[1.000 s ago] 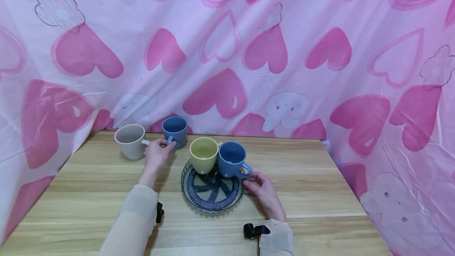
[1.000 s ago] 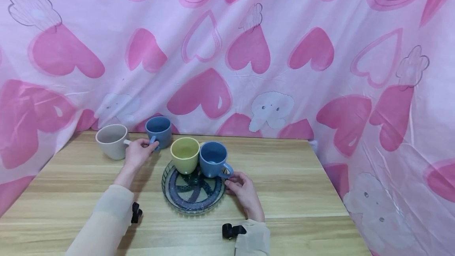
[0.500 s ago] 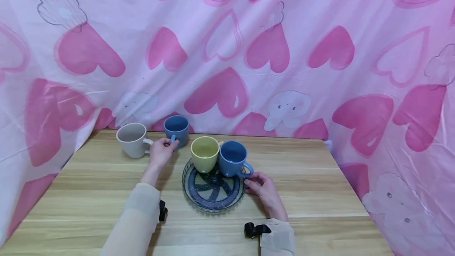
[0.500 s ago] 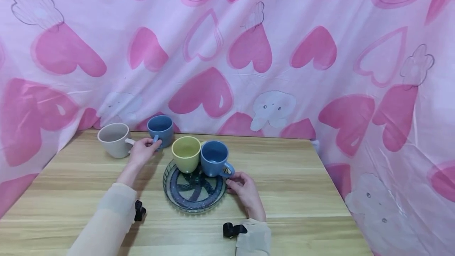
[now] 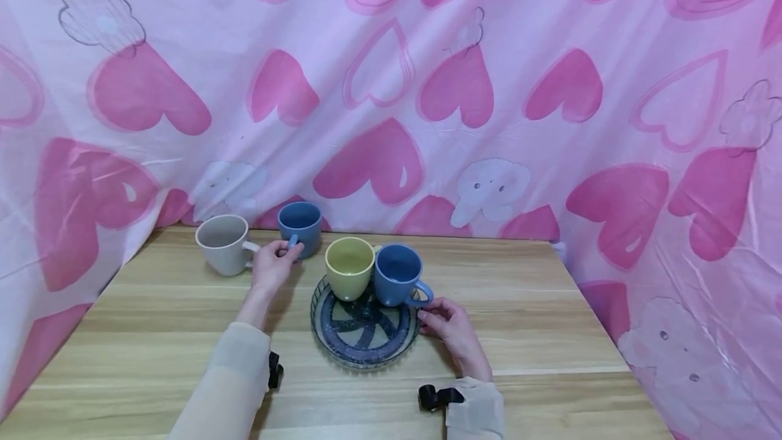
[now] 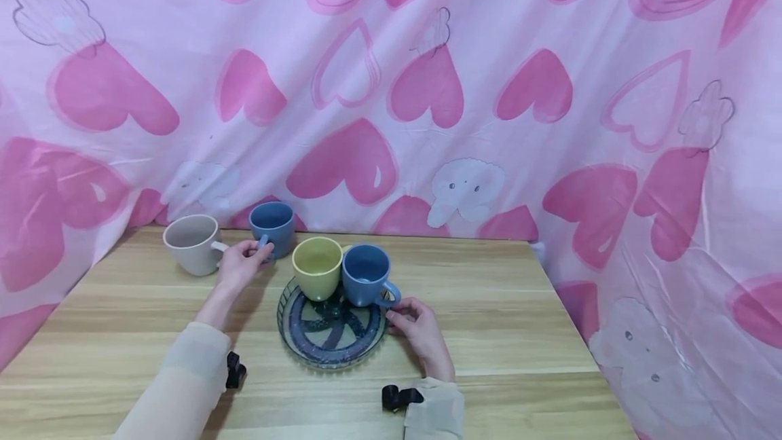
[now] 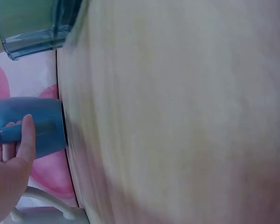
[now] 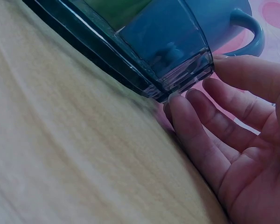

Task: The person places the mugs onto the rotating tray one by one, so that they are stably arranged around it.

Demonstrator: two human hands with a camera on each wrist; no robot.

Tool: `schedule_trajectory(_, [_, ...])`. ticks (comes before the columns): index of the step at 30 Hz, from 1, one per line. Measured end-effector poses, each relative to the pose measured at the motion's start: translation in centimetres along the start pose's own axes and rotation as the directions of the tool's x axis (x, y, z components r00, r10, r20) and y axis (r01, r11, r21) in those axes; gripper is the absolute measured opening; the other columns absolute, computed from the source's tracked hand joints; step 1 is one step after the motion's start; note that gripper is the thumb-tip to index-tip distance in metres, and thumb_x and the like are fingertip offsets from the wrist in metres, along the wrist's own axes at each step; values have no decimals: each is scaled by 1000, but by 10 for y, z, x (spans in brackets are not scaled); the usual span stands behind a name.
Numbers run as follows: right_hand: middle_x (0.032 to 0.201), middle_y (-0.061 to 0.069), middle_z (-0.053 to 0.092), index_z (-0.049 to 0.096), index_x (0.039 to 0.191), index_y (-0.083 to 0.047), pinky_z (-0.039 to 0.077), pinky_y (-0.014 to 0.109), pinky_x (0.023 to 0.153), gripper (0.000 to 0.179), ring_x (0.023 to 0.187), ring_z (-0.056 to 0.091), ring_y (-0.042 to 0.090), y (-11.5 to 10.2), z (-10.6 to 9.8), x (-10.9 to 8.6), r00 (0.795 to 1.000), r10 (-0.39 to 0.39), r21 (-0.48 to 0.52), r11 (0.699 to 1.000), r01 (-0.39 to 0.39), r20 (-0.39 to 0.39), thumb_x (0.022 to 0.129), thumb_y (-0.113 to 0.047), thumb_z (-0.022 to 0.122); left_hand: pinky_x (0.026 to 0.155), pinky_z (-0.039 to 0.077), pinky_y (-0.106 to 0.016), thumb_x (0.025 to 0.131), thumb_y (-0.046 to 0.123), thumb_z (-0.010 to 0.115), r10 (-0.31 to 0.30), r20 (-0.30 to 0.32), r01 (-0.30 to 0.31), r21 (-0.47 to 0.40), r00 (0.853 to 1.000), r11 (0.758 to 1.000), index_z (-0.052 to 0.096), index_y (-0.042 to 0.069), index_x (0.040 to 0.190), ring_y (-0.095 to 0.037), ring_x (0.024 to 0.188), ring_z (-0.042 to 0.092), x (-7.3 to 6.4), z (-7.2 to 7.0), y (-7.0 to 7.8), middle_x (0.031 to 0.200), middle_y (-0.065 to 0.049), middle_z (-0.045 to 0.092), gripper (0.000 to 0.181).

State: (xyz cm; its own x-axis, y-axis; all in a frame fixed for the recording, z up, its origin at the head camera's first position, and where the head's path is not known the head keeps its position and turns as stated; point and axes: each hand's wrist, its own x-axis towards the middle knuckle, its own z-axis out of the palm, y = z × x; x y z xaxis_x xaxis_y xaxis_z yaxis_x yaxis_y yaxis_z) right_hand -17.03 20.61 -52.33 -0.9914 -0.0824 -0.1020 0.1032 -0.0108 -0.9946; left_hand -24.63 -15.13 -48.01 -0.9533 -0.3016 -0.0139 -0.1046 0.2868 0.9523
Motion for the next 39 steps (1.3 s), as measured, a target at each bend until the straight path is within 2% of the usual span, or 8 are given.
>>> schedule_trajectory(5, [97, 15, 65, 58, 108, 13, 59, 35, 75, 25, 83, 63, 21, 0, -1, 0, 1000, 4, 13, 1000, -4, -9, 88, 1, 68, 74, 58, -27, 94, 22, 67, -1, 6, 1, -88, 1000, 996, 64, -6, 102, -26, 86, 67, -1, 1, -2, 84, -5, 59, 29])
schedule_trajectory(10, [97, 15, 64, 57, 110, 14, 59, 36, 76, 26, 84, 63, 22, 2, -3, -1, 1000, 16, 16, 1000, -15, -13, 89, 2, 68, 82, 57, -38, 93, 15, 69, 3, 13, -1, -182, 1000, 983, 65, -9, 103, -24, 86, 69, -4, 3, -3, 84, -6, 60, 27])
schedule_trajectory(17, [100, 16, 63, 57, 111, 13, 59, 36, 78, 28, 86, 62, 23, 2, -6, -2, 1000, 19, 18, 1000, -19, -3, 90, -1, 68, 82, 57, -33, 92, 18, 70, 24, 16, -21, -183, 1000, 983, 65, -9, 108, -12, 81, 68, -13, -4, 3, 87, -6, 63, 32])
schedule_trajectory(23, [101, 18, 64, 58, 110, 12, 59, 35, 77, 27, 84, 64, 22, 1, -4, 0, 1000, 8, 10, 1000, -8, 1, 89, -2, 69, 78, 57, -27, 91, 16, 71, 32, 10, -29, -234, 999, 972, 64, -11, 111, -3, 73, 67, -22, -12, 8, 85, -5, 63, 35])
schedule_trajectory(27, [102, 18, 64, 58, 110, 11, 59, 35, 77, 27, 84, 64, 21, 0, -4, 1, 1000, 17, 9, 1000, -17, -1, 89, -2, 69, 78, 57, -28, 91, 14, 71, 54, 18, -47, -263, 998, 964, 63, -13, 112, -3, 70, 68, -28, -17, 10, 82, -3, 63, 35])
schedule_trajectory(34, [101, 18, 65, 58, 111, 12, 59, 35, 77, 27, 85, 63, 22, 0, -4, 1, 1000, 19, 12, 1000, -19, 7, 90, -1, 69, 77, 58, -26, 91, 15, 71, 64, 29, -57, -196, 998, 979, 64, -11, 110, -7, 76, 68, -39, -27, 7, 81, -2, 62, 33])
schedule_trajectory(37, [100, 16, 65, 58, 111, 12, 59, 35, 77, 28, 84, 63, 22, 1, -2, 1, 1000, 19, 6, 1000, -19, 11, 89, -1, 69, 79, 57, -27, 92, 13, 69, 53, 64, -36, -239, 997, 970, 60, -14, 114, -6, 77, 69, -46, -33, 7, 84, -3, 61, 36])
schedule_trajectory(39, [99, 16, 65, 58, 110, 12, 59, 36, 78, 27, 84, 63, 22, 1, -1, 2, 1000, 19, -1, 1000, -19, 10, 89, -2, 69, 81, 56, -32, 93, 9, 68, 50, 83, -22, -311, 995, 950, 57, -17, 115, -9, 79, 70, -50, -36, 7, 84, -3, 60, 36])
